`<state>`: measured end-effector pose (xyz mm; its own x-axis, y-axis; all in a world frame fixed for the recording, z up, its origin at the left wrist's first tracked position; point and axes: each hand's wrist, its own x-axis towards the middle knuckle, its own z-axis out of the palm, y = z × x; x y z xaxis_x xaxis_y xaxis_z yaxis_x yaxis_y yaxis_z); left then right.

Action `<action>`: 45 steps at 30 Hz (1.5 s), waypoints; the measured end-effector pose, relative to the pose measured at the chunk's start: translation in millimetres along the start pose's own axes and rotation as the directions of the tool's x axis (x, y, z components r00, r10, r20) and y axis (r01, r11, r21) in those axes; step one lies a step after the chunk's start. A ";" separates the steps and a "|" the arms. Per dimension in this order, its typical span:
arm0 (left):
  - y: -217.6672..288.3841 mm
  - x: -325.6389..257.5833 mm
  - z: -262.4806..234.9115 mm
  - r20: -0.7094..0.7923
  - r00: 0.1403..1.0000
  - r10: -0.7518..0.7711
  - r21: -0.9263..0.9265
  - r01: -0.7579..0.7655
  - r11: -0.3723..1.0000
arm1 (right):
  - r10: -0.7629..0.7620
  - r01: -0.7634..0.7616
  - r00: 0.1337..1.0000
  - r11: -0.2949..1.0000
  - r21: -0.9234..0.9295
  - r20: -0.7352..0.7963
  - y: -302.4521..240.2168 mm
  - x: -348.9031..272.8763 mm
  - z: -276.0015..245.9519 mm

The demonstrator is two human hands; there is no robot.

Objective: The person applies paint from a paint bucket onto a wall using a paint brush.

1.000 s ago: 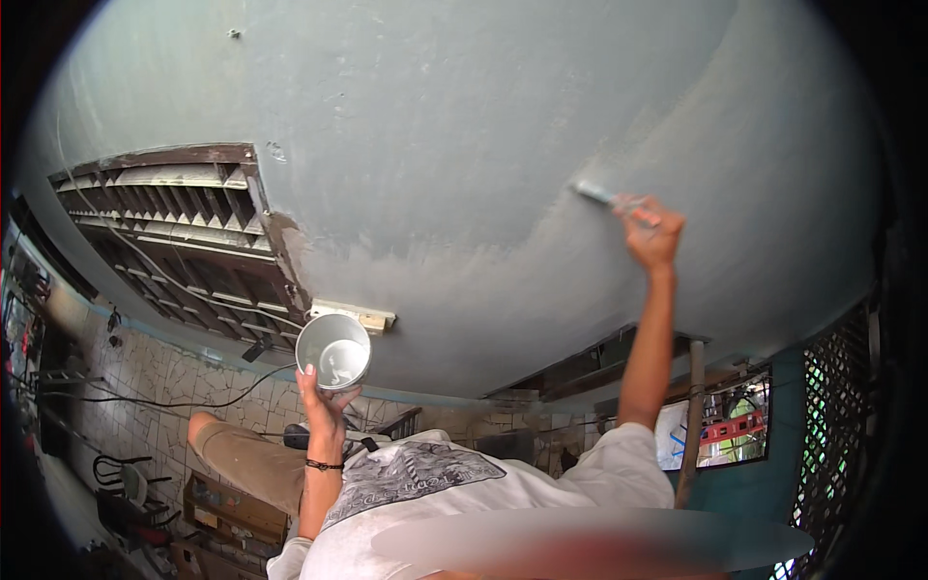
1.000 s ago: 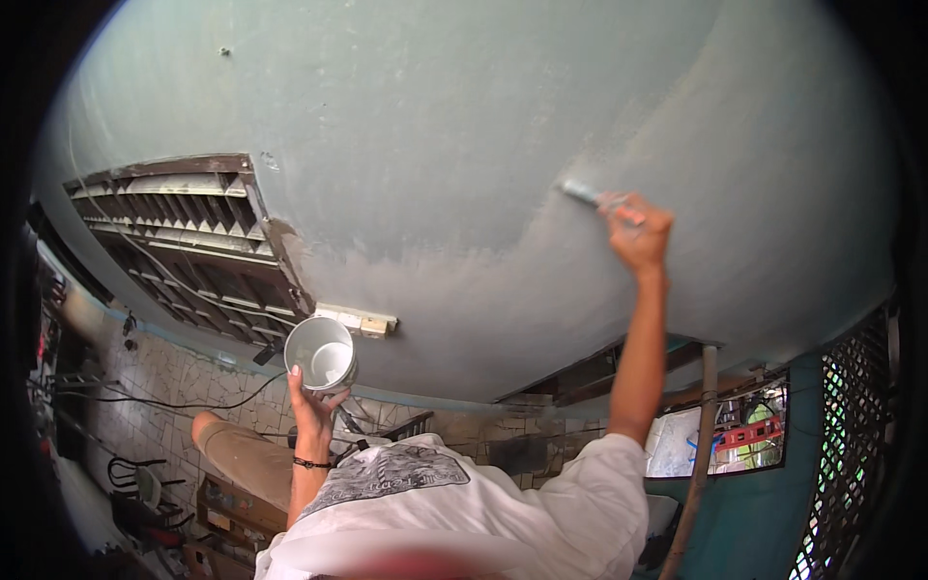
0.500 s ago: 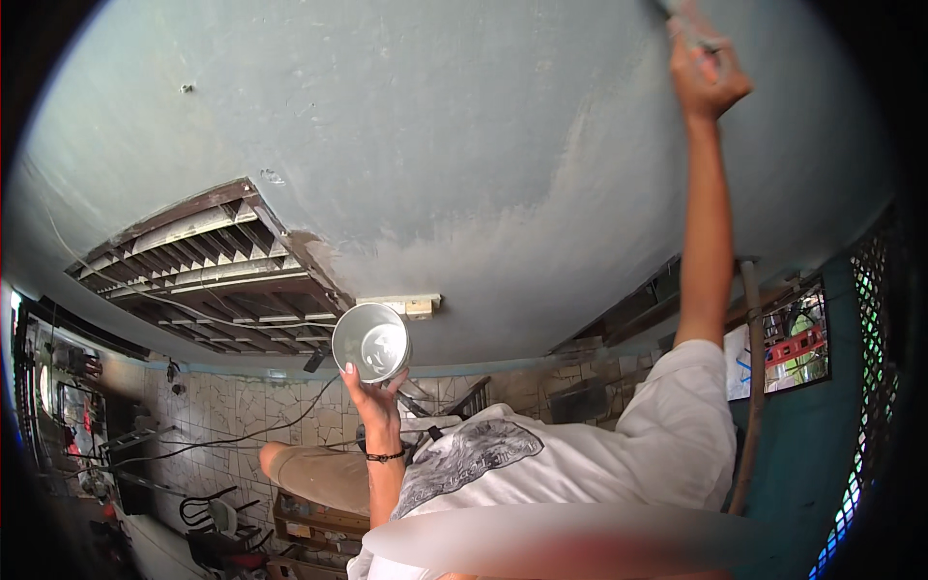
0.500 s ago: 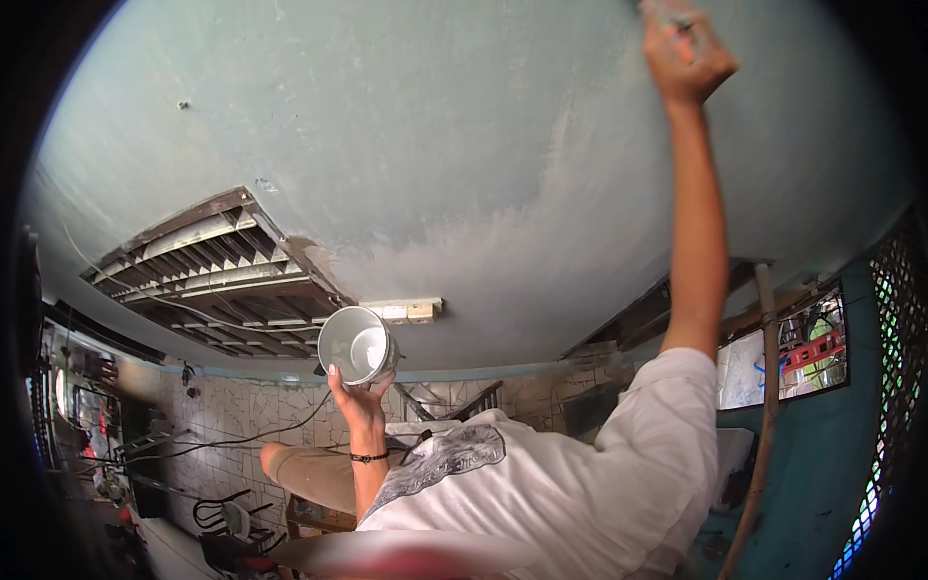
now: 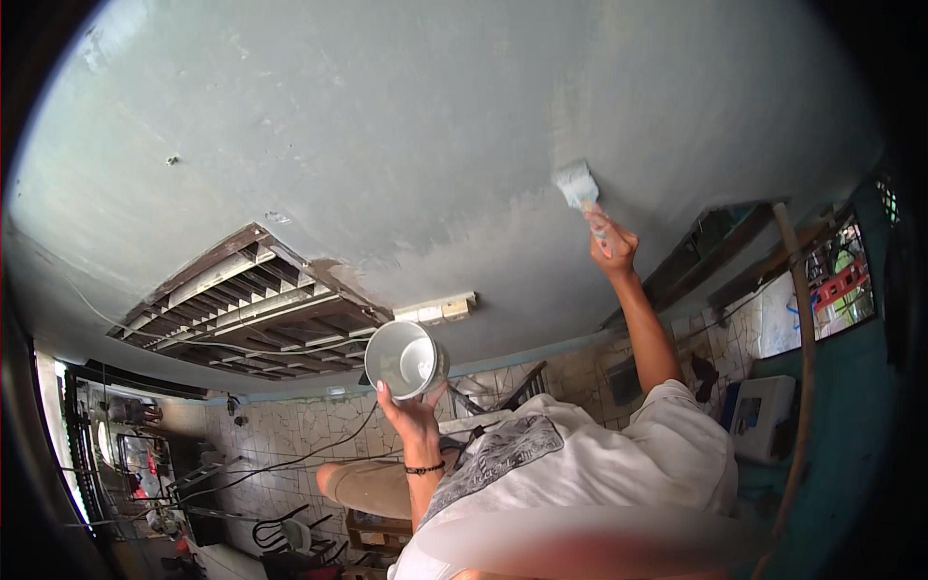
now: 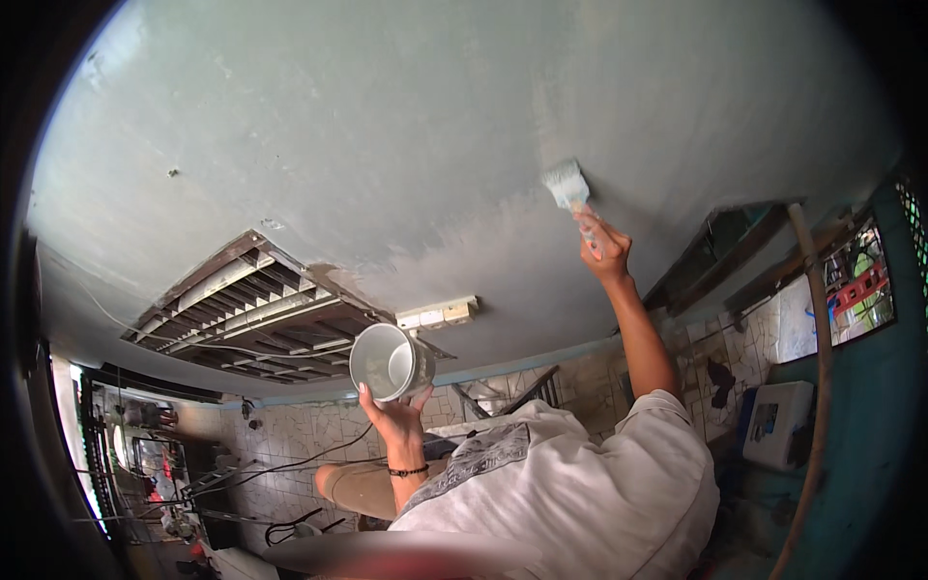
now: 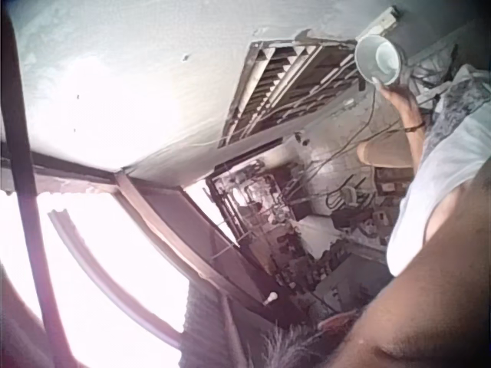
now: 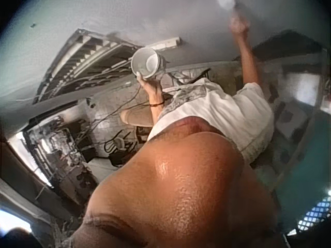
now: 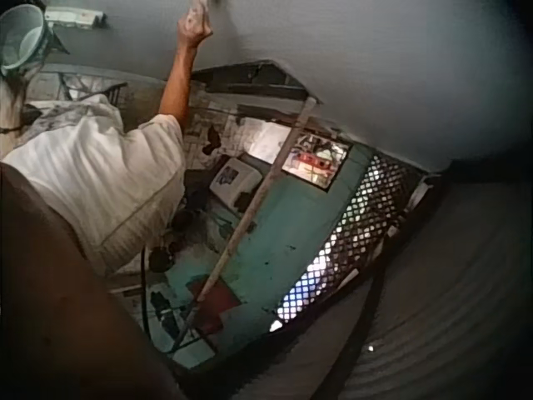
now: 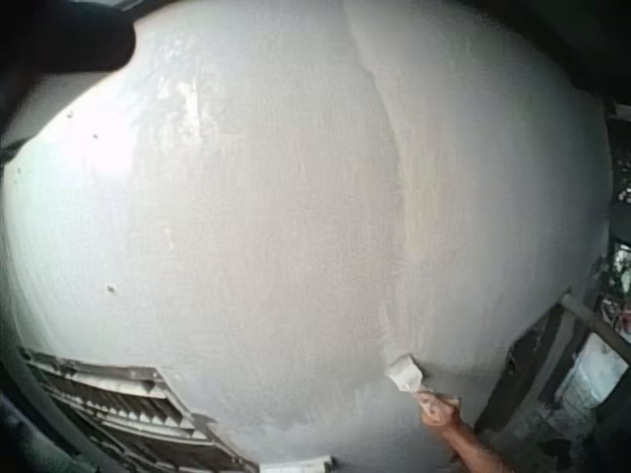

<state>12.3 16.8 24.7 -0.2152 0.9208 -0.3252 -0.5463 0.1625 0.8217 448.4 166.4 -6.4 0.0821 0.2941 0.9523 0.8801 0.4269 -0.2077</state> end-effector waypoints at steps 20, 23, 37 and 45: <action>-3.7 -18.0 -6.1 -0.051 0.997 0.055 -0.066 -0.059 0.996 | -0.367 0.322 0.918 0.911 -0.260 -0.150 -53.5 284.1 -20.5; -6.0 -18.5 -13.4 -0.075 0.995 0.068 -0.037 -0.071 0.997 | 0.157 0.594 0.599 0.570 0.567 -0.785 -66.1 290.6 51.2; -8.8 -10.6 -10.4 -0.098 0.995 -0.006 0.003 0.007 1.000 | -0.174 0.195 0.960 0.978 0.079 -0.220 -3.9 30.9 64.7; -9.1 -14.8 -8.4 -0.091 0.996 0.008 -0.019 -0.010 1.000 | 0.164 -0.191 0.968 0.972 0.134 0.190 -33.2 -23.3 22.5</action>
<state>13.7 -1.4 18.1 -0.2920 0.8862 -0.3598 -0.5596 0.1468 0.8157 406.7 164.6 -26.7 0.1349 0.5175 0.8450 0.7776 0.4732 -0.4140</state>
